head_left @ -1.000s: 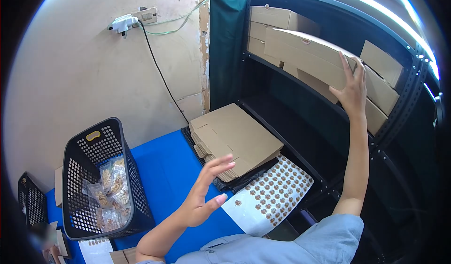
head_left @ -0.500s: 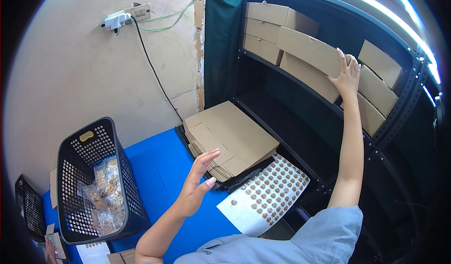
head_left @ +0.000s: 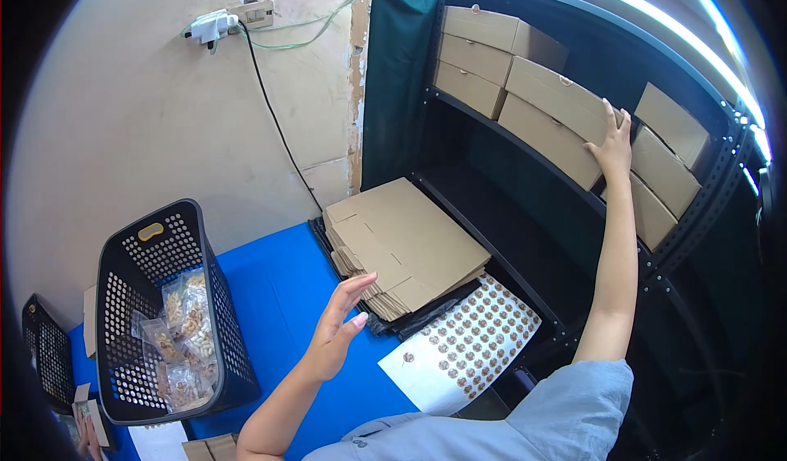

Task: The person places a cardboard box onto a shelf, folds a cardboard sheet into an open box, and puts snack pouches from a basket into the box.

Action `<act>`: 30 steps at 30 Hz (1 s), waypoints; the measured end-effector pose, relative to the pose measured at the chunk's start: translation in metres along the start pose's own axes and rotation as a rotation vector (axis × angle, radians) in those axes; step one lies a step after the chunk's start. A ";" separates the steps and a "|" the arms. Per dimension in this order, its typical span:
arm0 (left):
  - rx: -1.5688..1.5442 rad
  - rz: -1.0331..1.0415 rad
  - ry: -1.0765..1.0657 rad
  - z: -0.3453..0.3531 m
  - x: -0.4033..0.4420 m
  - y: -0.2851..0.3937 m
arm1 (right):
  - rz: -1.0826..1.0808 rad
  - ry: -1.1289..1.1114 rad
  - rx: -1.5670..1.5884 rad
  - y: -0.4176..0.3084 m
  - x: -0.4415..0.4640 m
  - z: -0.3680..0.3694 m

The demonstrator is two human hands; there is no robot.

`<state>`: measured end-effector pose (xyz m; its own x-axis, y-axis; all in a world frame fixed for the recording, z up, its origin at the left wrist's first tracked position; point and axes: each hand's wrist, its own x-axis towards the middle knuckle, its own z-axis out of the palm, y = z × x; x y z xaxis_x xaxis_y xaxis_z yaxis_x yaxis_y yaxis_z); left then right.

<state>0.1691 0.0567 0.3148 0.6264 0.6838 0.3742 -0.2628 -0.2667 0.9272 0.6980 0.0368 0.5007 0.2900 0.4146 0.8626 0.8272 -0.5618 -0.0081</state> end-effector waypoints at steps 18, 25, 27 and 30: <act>-0.034 -0.054 -0.009 0.001 -0.001 -0.021 | -0.307 0.102 -0.318 0.009 -0.075 0.062; -0.074 -0.077 -0.008 0.004 0.004 -0.028 | -0.276 0.314 -0.223 0.022 -0.048 0.023; -0.082 -0.083 -0.017 0.005 0.007 -0.033 | -0.239 0.417 -0.282 0.035 -0.017 -0.006; -0.048 -0.094 -0.006 0.012 0.010 -0.037 | -0.172 0.525 -0.376 0.068 0.030 -0.049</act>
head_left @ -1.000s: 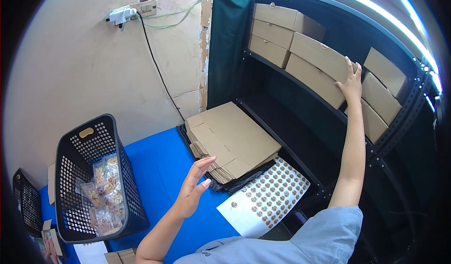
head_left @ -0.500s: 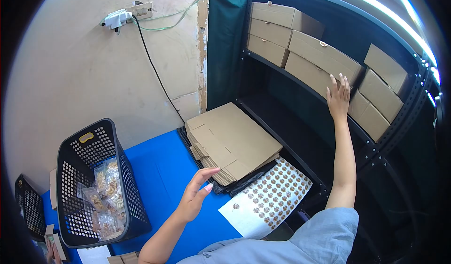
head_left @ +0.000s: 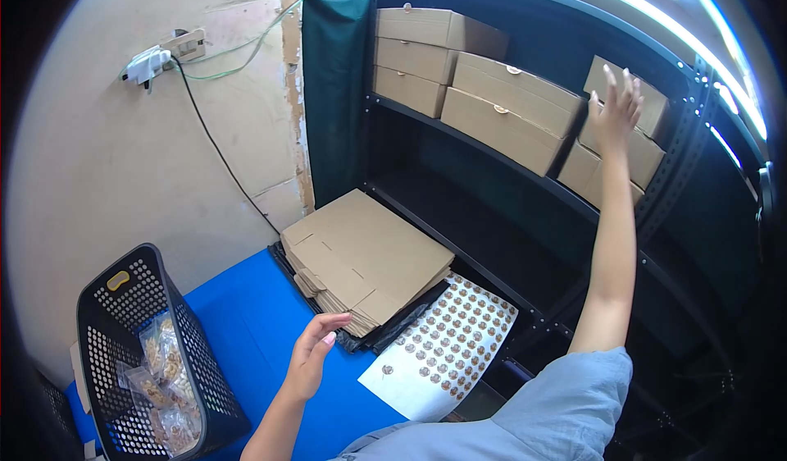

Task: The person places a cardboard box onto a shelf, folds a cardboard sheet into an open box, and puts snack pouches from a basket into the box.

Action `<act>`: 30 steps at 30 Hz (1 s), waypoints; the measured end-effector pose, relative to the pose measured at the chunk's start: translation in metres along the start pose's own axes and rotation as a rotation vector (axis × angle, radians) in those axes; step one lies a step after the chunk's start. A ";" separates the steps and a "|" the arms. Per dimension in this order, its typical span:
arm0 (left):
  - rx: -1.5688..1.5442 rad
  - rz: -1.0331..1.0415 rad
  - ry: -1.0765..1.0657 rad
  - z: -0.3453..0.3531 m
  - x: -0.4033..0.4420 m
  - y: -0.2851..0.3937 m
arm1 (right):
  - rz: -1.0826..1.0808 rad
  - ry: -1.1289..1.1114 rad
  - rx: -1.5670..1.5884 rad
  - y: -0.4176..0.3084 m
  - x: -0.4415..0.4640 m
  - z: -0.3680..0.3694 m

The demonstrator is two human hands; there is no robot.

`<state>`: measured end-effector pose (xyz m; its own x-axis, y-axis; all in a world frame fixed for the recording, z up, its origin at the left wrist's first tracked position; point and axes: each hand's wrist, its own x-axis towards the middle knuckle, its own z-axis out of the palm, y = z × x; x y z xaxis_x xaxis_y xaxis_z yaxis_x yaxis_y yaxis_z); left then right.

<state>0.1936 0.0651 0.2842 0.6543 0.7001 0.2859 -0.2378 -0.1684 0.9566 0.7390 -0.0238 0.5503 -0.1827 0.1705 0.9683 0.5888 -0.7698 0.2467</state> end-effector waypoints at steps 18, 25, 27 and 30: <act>0.011 -0.138 -0.128 0.010 -0.004 -0.011 | 0.039 -0.693 -0.482 0.097 0.042 -0.012; -0.014 -0.180 -0.085 0.011 -0.007 -0.021 | 0.083 -0.768 -0.459 0.103 0.057 -0.027; -0.016 -0.179 -0.093 0.010 -0.004 -0.023 | 0.064 -0.768 -0.482 0.107 0.057 -0.025; -0.020 -0.181 -0.115 0.013 -0.001 -0.027 | 0.025 -0.725 -0.480 0.109 0.053 -0.025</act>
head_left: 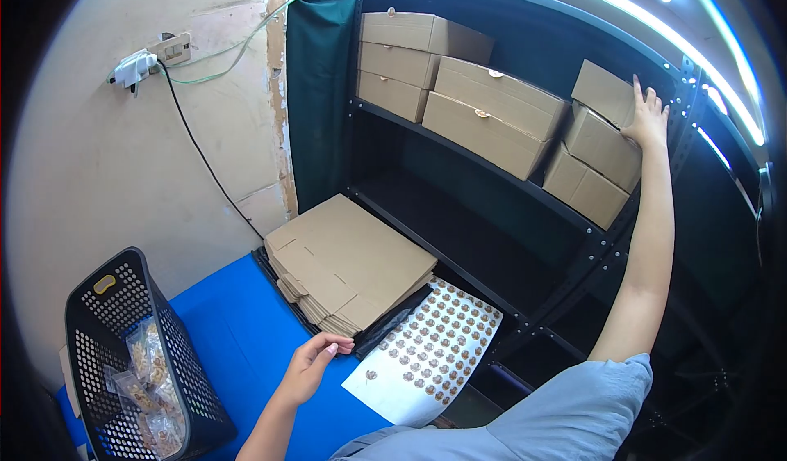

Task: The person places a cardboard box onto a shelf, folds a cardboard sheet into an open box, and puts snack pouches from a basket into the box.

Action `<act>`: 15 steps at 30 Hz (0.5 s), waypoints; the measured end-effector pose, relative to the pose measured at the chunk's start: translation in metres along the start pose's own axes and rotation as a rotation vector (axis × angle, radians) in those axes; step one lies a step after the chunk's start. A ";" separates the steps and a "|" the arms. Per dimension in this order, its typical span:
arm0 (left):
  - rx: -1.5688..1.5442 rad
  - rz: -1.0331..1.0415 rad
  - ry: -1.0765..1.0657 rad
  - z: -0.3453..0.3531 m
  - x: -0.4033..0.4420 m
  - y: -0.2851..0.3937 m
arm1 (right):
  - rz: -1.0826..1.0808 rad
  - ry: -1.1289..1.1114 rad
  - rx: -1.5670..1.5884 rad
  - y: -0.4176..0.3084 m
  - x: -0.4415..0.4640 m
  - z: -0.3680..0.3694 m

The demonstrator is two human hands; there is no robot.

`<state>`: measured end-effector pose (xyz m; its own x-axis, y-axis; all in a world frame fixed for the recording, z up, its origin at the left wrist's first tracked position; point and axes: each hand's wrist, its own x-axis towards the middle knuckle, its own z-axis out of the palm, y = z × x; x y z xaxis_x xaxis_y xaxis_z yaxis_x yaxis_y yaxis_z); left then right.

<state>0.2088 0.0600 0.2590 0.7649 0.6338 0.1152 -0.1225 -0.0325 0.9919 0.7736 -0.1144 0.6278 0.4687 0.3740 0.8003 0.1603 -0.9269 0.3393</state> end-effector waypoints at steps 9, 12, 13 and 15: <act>0.002 -0.020 -0.055 0.010 0.007 -0.008 | -0.108 0.015 -0.007 -0.008 0.005 -0.012; 0.000 -0.031 -0.052 0.004 0.003 -0.011 | -0.161 0.013 0.008 0.002 0.004 -0.019; -0.023 -0.036 -0.040 0.003 0.005 -0.012 | -0.176 0.047 0.037 0.006 0.000 -0.022; -0.041 -0.030 -0.047 0.001 0.008 -0.016 | -0.210 0.100 0.109 0.018 -0.005 -0.030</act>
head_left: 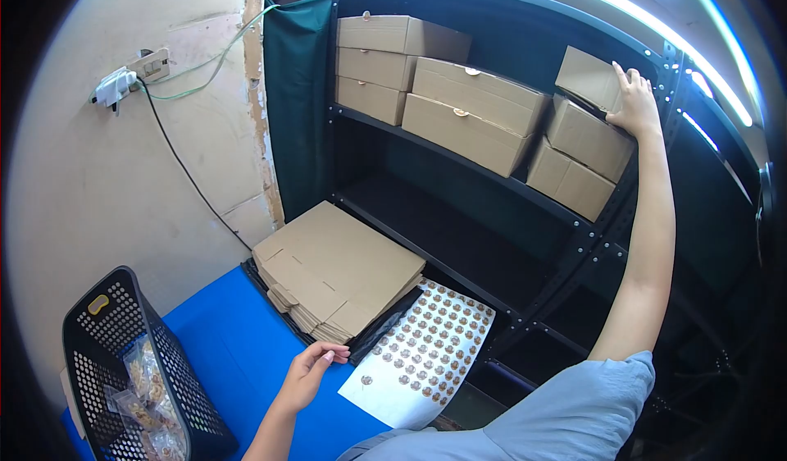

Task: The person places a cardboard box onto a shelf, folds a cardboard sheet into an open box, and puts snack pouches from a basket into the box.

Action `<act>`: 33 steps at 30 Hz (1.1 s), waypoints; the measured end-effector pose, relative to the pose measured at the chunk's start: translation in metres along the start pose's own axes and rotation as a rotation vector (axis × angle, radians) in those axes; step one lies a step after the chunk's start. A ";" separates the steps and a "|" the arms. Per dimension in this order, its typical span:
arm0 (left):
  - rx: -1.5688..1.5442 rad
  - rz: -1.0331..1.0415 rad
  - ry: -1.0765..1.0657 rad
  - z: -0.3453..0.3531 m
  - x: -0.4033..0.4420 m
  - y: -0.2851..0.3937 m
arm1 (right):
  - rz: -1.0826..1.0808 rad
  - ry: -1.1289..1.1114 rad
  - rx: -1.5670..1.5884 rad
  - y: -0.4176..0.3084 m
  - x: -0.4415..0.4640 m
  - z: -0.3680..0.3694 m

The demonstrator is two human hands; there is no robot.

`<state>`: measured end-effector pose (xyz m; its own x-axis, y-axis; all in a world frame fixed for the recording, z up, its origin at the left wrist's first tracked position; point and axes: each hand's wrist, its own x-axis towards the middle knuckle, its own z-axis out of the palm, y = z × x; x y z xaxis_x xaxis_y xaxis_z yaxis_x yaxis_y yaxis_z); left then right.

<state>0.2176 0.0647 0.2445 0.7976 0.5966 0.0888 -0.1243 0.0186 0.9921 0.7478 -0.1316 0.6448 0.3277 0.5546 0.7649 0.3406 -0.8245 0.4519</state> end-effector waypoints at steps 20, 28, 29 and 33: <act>-0.019 -0.052 0.010 0.006 0.004 -0.004 | -0.085 0.415 0.218 -0.023 -0.047 0.001; 0.041 0.019 0.004 0.011 0.006 0.023 | 0.232 0.715 0.223 0.040 -0.140 0.025; 0.068 0.028 -0.023 0.015 0.007 0.028 | 0.270 0.707 0.234 0.053 -0.149 0.028; 0.084 0.013 -0.157 0.036 0.028 0.043 | 0.508 0.549 0.371 0.086 -0.172 0.046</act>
<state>0.2557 0.0530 0.2926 0.8795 0.4634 0.1080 -0.0907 -0.0595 0.9941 0.7616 -0.2932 0.5307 0.0761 -0.0880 0.9932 0.5667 -0.8157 -0.1157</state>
